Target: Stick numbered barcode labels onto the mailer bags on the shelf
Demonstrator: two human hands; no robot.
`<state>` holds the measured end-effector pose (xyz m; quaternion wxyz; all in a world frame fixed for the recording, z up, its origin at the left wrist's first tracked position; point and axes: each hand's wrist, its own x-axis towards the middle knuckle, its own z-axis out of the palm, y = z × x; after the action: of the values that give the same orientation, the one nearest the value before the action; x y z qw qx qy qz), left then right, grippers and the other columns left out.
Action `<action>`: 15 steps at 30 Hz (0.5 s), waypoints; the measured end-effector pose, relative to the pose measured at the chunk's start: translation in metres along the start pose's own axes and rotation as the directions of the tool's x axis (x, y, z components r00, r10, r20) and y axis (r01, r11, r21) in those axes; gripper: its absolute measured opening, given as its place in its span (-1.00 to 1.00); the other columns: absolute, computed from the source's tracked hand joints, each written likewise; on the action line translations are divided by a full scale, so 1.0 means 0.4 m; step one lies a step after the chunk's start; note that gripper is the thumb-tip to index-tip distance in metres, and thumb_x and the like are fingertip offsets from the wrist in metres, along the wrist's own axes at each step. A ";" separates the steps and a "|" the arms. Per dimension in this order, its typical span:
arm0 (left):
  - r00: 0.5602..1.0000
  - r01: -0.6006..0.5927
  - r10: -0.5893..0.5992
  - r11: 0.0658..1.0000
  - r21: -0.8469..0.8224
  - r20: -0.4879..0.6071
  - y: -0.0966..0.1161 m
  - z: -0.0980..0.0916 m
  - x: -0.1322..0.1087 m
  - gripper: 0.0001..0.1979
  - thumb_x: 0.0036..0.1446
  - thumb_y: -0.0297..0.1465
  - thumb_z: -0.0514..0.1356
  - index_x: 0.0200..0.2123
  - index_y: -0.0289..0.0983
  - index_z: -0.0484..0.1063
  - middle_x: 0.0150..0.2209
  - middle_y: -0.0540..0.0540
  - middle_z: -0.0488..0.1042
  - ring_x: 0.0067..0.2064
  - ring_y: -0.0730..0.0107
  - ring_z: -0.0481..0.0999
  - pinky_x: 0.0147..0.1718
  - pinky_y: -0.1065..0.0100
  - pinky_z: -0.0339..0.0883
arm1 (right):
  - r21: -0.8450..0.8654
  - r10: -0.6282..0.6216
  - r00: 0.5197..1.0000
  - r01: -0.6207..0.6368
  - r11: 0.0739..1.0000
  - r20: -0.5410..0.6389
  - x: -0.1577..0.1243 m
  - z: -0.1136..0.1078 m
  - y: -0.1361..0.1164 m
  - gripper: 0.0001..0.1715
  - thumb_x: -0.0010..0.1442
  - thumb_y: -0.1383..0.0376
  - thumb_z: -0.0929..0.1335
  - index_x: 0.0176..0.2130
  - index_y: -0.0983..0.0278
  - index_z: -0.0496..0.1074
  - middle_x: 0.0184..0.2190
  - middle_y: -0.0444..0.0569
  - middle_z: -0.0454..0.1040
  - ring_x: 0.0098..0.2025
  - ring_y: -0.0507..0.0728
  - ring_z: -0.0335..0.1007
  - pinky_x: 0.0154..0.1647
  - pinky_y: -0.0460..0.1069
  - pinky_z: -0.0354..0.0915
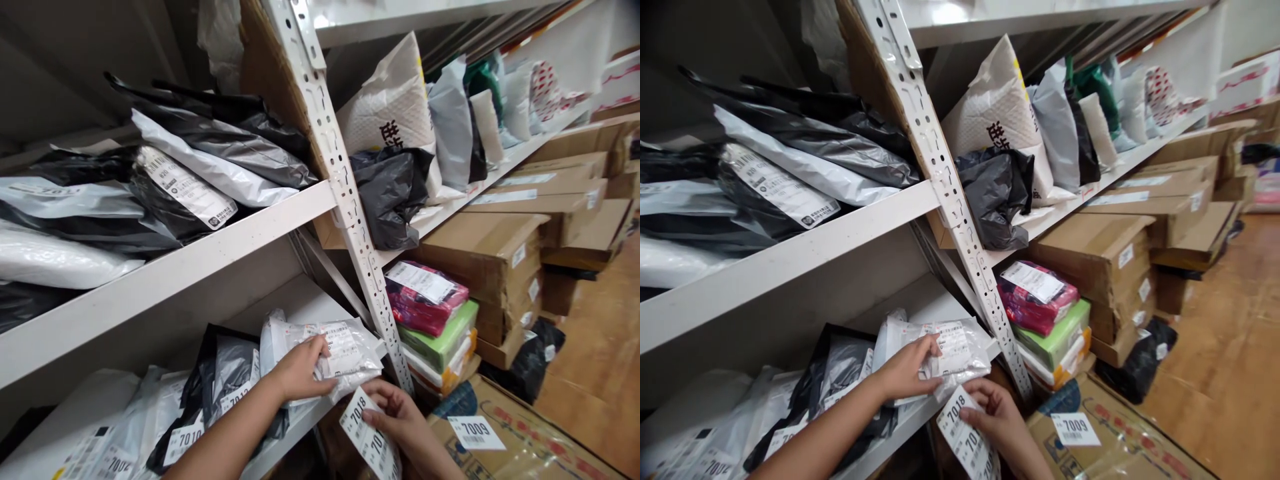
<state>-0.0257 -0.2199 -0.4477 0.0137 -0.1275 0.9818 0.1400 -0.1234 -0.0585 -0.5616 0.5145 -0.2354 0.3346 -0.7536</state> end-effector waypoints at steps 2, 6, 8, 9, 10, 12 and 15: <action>1.000 0.021 -0.022 0.996 0.081 0.016 0.019 0.004 0.017 -0.38 -0.10 -0.24 0.27 0.06 -0.23 0.21 0.06 -0.22 0.36 0.01 0.06 0.42 -0.02 0.10 0.36 | -0.098 0.004 0.999 -0.008 0.995 -0.042 0.006 -0.010 -0.008 -0.57 -0.28 0.15 0.58 -0.41 0.29 0.49 -0.54 -0.09 0.55 -0.49 0.03 0.38 -0.41 -0.08 0.22; 0.994 -0.014 -0.011 0.972 0.233 0.105 0.033 0.015 0.051 -0.56 0.11 -0.40 0.07 0.10 -0.17 0.24 0.15 -0.19 0.31 0.11 0.04 0.35 0.10 0.08 0.25 | -0.152 -0.036 0.995 0.021 0.988 -0.094 0.014 -0.017 0.002 -0.55 -0.27 0.05 0.56 -0.45 0.30 0.52 -0.55 -0.07 0.54 -0.47 0.04 0.38 -0.40 -0.08 0.22; 0.996 0.008 -0.029 0.973 0.229 0.087 0.029 0.024 0.060 -0.64 0.10 -0.51 0.01 -0.02 -0.23 0.33 0.07 -0.18 0.40 0.13 0.10 0.34 0.14 0.13 0.21 | -0.132 -0.067 0.983 0.045 0.990 -0.170 0.025 -0.014 0.020 -0.51 -0.31 0.00 0.55 -0.47 0.30 0.52 -0.59 -0.09 0.51 -0.48 0.04 0.36 -0.41 -0.08 0.22; 0.997 0.039 -0.053 0.975 0.216 0.059 0.026 0.029 0.062 -0.65 0.08 -0.53 -0.01 -0.06 -0.27 0.34 0.02 -0.21 0.44 0.10 0.10 0.36 0.11 0.13 0.23 | -0.122 -0.090 0.969 0.063 0.990 -0.230 0.033 -0.012 0.032 -0.48 -0.34 -0.03 0.55 -0.49 0.31 0.51 -0.62 -0.10 0.49 -0.49 0.05 0.34 -0.43 -0.08 0.21; 0.996 0.074 -0.081 0.976 0.203 0.024 0.024 0.033 0.061 -0.67 0.06 -0.54 -0.01 -0.08 -0.30 0.33 -0.03 -0.24 0.46 0.05 0.09 0.40 0.06 0.12 0.28 | -0.121 -0.114 0.950 0.081 0.989 -0.292 0.042 -0.009 0.043 -0.45 -0.37 -0.06 0.55 -0.50 0.31 0.50 -0.63 -0.10 0.48 -0.51 0.05 0.33 -0.44 -0.07 0.21; 0.992 0.126 -0.120 0.978 0.164 -0.043 0.022 0.038 0.057 -0.68 0.03 -0.53 0.00 -0.11 -0.32 0.30 -0.11 -0.25 0.48 -0.05 0.10 0.45 -0.04 0.12 0.34 | -0.163 -0.161 0.906 0.104 0.981 -0.391 0.061 -0.001 0.065 -0.40 -0.41 -0.11 0.53 -0.53 0.32 0.49 -0.63 -0.07 0.48 -0.51 0.08 0.32 -0.45 -0.05 0.21; 0.991 0.110 -0.103 0.990 0.087 -0.088 0.022 0.036 0.046 -0.66 0.03 -0.50 0.03 -0.07 -0.25 0.29 -0.09 -0.14 0.45 -0.05 0.26 0.43 -0.02 0.26 0.33 | -0.294 -0.222 0.873 0.096 0.951 -0.434 0.082 0.011 0.082 -0.32 -0.36 -0.22 0.47 -0.53 0.33 0.48 -0.59 0.00 0.50 -0.49 0.12 0.33 -0.45 -0.02 0.22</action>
<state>-0.0458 -0.2120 -0.4604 -0.0140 -0.1847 0.9787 0.0884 -0.1118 -0.0986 -0.5828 0.3199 -0.1425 0.5235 -0.7767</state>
